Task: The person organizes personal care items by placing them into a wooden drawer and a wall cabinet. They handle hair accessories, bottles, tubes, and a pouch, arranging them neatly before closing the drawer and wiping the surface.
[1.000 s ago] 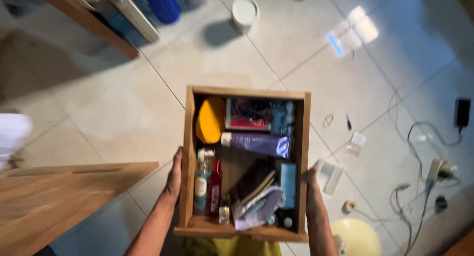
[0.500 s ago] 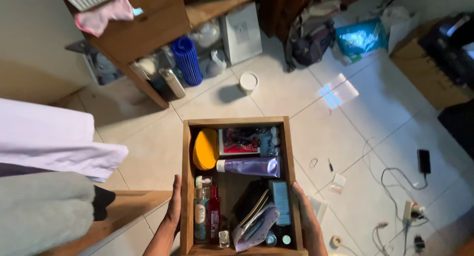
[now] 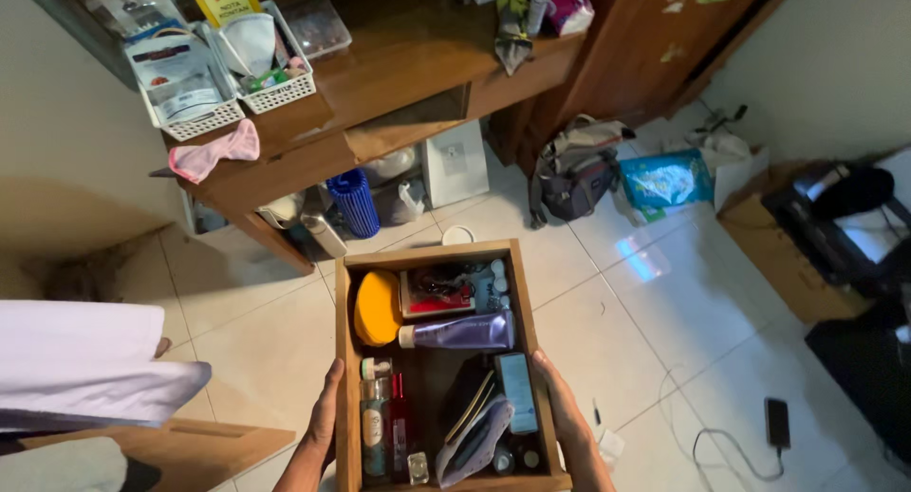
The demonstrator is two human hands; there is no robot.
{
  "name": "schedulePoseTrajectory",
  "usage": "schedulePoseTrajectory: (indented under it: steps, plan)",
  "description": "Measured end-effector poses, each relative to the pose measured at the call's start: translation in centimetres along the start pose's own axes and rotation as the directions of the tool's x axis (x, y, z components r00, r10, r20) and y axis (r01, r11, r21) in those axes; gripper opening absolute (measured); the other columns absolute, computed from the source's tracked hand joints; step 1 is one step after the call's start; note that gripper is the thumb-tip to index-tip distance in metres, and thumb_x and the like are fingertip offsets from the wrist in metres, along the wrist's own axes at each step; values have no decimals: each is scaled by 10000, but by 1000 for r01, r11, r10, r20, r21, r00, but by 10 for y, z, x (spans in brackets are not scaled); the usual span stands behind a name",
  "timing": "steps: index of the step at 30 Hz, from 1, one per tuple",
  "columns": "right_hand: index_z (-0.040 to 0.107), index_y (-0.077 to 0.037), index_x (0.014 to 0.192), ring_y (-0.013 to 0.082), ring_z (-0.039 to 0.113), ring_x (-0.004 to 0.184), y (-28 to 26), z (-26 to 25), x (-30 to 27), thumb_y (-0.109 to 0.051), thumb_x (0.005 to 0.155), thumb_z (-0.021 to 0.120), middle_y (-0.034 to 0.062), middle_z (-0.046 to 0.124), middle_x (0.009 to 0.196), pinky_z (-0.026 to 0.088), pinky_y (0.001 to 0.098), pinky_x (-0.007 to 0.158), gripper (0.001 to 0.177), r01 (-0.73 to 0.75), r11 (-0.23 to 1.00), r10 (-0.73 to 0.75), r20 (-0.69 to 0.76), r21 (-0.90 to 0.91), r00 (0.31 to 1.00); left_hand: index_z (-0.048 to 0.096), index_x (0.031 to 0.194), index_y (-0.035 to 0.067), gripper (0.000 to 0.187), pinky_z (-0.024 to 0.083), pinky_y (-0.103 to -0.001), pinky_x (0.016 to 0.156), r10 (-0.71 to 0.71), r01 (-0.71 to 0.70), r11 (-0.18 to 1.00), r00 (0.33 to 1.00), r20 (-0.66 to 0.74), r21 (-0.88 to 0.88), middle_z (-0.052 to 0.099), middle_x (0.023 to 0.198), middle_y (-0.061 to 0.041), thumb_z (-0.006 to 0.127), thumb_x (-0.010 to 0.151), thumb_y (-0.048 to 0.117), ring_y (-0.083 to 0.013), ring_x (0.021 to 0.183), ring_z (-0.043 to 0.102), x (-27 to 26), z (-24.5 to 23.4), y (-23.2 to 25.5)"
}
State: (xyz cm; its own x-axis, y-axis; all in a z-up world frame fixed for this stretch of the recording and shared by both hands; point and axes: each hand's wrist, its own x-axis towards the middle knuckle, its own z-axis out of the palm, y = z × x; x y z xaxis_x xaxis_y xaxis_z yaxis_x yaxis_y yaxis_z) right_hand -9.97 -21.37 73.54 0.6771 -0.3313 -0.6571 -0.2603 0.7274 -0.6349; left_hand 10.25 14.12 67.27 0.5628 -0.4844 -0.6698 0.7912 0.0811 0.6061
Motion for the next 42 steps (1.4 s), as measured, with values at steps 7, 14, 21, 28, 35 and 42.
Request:
schedulePoseTrajectory:
  steps: [7,14,21,28,35,42]
  plan:
    - [628,-119,1363,216,653,1042,-91,6,59,-508,913,563,78,706,1207,509,354,897,599,-114,981,92,-137,-160,986,425,1548,75,1027,448,-412,1084,7,5,999,974,-228,53,555,1491,-168,577,785,745,-272,1320,558,49,59,8]
    - [605,-85,1393,227,643,1077,-151,15,171,-499,955,548,118,673,1277,506,348,922,605,-56,982,59,9,-181,998,497,1500,47,923,433,-378,1089,103,-100,995,978,-180,27,601,1440,-138,536,856,707,-245,1301,567,139,103,53]
    - [589,-65,1389,210,660,1007,-189,29,279,-488,976,508,104,695,1170,520,349,881,596,-96,967,111,53,-234,992,465,1514,61,879,418,-376,1117,203,-194,978,968,-149,71,595,1441,-140,529,884,670,-247,1325,557,218,123,115]
    - [582,-25,1392,197,662,1008,-216,44,364,-473,1007,495,105,694,1165,526,328,878,598,-100,956,131,97,-275,987,408,1562,60,914,290,-339,1193,273,-236,956,934,-231,175,477,1580,-86,488,904,689,-191,1454,428,280,124,130]
    - [485,-88,1505,201,638,1021,-226,40,420,-460,988,486,99,669,1204,518,335,877,637,-109,938,161,134,-328,978,430,1548,68,863,366,-361,1152,174,-174,984,925,-337,30,514,1541,-126,510,907,639,-239,1410,484,319,126,120]
    - [423,-96,1555,209,606,1130,-218,28,459,-443,960,528,91,630,1319,481,336,966,697,-101,944,165,187,-313,968,403,1560,85,866,384,-356,1132,215,-214,976,910,-353,42,504,1541,-104,499,896,632,-214,1395,484,330,129,119]
